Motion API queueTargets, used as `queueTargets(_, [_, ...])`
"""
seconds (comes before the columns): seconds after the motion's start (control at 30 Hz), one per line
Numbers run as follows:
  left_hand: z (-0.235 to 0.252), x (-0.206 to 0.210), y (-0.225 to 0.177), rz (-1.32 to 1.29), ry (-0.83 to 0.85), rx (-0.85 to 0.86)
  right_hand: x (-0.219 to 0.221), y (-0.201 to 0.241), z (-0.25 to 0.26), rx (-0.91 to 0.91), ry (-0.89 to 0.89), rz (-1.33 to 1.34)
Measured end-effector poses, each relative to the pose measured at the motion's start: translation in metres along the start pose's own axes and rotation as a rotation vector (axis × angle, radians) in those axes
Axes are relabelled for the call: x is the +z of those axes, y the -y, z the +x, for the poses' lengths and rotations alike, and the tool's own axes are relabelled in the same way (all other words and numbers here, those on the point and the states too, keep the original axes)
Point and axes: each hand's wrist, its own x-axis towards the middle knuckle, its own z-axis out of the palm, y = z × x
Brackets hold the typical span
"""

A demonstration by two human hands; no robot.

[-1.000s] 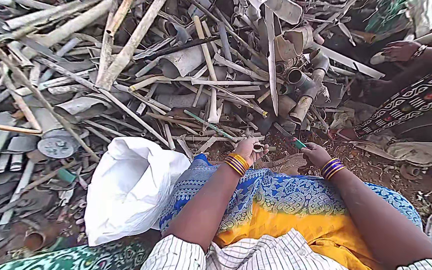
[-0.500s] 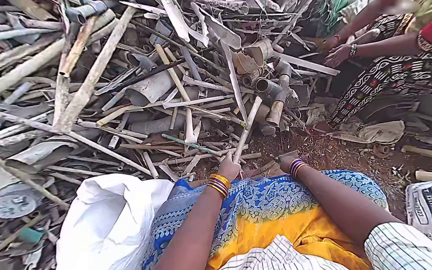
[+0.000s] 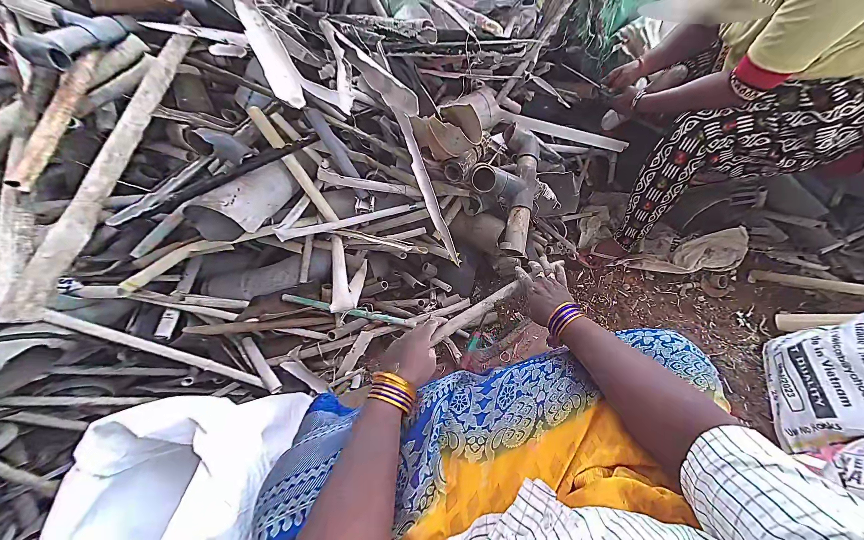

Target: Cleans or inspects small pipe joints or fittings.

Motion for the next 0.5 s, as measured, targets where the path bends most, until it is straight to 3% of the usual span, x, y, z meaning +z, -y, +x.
queueTargets(0.1, [-0.002, 0.001, 0.015, 0.032, -0.164, 0.122, -0.029, -0.007, -0.007, 0.012, 0.134, -0.054])
queueTargets(0.17, [-0.001, 0.004, 0.02, 0.002, -0.275, 0.116, -0.055, -0.015, -0.015, -0.027, 0.234, -0.095])
queueTargets(0.3, [-0.002, 0.018, 0.019, -0.12, -0.333, 0.024, -0.104, -0.038, -0.051, 0.103, 0.16, -0.162])
queueTargets(0.5, [-0.026, 0.093, -0.029, -0.085, 0.329, 0.025, -0.106, -0.121, -0.113, 0.417, 0.117, -0.07])
